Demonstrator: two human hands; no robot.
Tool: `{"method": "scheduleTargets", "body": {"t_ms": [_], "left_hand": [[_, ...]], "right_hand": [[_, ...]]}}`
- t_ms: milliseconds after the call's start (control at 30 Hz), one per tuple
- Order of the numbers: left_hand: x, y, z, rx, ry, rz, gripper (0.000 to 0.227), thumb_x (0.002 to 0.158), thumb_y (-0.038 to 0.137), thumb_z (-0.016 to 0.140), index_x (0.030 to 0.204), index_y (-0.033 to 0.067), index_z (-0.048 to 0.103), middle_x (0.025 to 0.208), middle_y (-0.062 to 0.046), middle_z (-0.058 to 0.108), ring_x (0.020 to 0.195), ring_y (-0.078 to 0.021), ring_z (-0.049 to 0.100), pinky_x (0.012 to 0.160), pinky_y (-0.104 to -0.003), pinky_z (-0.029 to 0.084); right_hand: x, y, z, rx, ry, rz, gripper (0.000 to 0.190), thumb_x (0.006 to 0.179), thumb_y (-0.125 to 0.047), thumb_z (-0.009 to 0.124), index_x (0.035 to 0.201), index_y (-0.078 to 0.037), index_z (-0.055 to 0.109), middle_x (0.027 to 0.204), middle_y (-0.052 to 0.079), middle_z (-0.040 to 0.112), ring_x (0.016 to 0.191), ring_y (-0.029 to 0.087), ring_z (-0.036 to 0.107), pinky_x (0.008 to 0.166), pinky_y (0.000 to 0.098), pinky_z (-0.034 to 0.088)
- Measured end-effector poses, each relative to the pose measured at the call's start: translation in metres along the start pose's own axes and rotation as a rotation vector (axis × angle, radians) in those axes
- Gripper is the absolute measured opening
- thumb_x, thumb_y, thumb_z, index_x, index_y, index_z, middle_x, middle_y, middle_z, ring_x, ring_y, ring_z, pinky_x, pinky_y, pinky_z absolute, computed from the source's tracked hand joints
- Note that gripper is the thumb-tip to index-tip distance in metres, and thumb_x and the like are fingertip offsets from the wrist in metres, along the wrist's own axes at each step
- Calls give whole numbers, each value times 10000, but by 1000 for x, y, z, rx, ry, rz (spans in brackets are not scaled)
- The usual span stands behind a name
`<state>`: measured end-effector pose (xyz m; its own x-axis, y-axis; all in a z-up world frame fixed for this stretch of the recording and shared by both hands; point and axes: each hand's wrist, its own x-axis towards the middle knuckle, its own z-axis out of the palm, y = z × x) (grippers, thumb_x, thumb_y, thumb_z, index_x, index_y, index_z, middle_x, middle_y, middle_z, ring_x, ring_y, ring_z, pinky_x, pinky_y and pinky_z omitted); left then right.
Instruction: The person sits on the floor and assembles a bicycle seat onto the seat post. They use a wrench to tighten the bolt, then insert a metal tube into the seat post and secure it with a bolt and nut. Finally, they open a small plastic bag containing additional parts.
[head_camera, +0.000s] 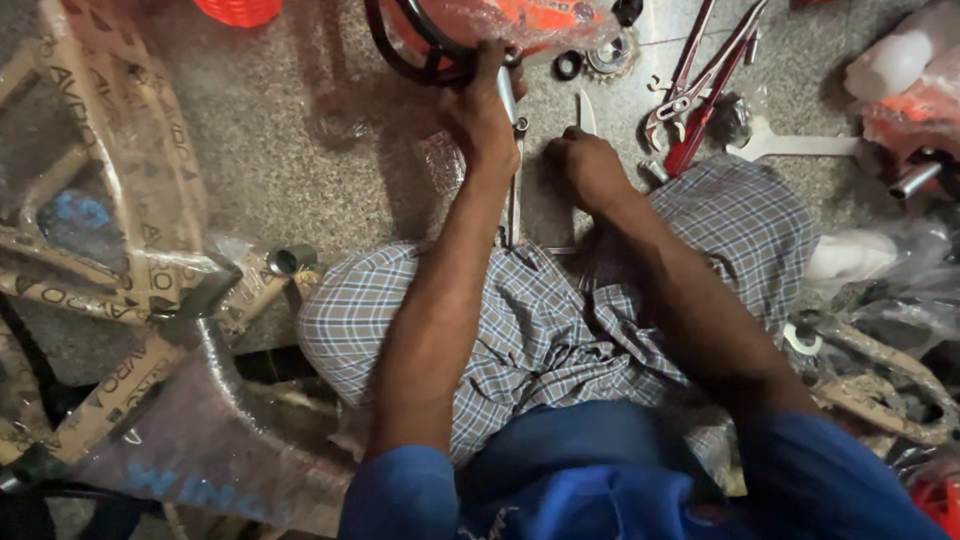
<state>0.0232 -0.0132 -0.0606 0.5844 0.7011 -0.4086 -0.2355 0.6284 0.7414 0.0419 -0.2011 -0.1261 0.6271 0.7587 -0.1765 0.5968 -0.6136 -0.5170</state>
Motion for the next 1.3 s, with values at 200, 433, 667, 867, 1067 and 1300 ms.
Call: {"method": "scheduleTargets", "body": {"t_ms": [200,433,667,867,1067,1300], "left_hand": [[-6,4,3,9,-41,72,374,888,295,791,1078,-12,695,915,-92,758,724,-189,743,594,-301,591],[-6,2,6,24,6,10,419,875,304,817,1092,-20,665,893,-77,731,718,-175,715,613,-295,572],[-2,-3,5,-8,-5,35,376,883,259,824,1059,-23,649,861,-87,713,673,-180,690,573,-298,557],[-1,-1,6,32,31,26,299,859,260,795,978,8,688,823,-73,730,636,-173,705,529,-287,546],[-9,10,6,6,-55,45,415,937,358,750,995,-48,693,842,-96,733,674,-173,714,569,-293,563],[-13,22,12,3,-42,88,457,905,418,761,1008,-12,644,809,-89,712,636,-184,705,533,-295,565]], "right_hand": [[-12,-43,-7,65,67,-15,131,937,-149,644,989,-29,647,998,215,596,879,439,610,751,514,511],[-23,-65,-18,60,147,-145,234,835,-146,665,1046,-47,672,998,215,592,875,450,593,749,518,514],[-24,-23,-1,70,3,22,174,913,-128,659,1078,-78,684,1020,198,602,928,438,615,803,522,515],[-18,2,-17,173,95,-65,216,808,-179,712,972,-41,684,926,202,635,842,424,626,761,493,521],[-10,-34,-23,355,8,133,168,929,-184,642,957,-21,666,909,207,621,832,380,631,755,462,522],[-14,-59,-14,246,-3,133,175,1000,-176,584,1025,-12,641,987,193,624,904,376,635,794,463,518]]}}
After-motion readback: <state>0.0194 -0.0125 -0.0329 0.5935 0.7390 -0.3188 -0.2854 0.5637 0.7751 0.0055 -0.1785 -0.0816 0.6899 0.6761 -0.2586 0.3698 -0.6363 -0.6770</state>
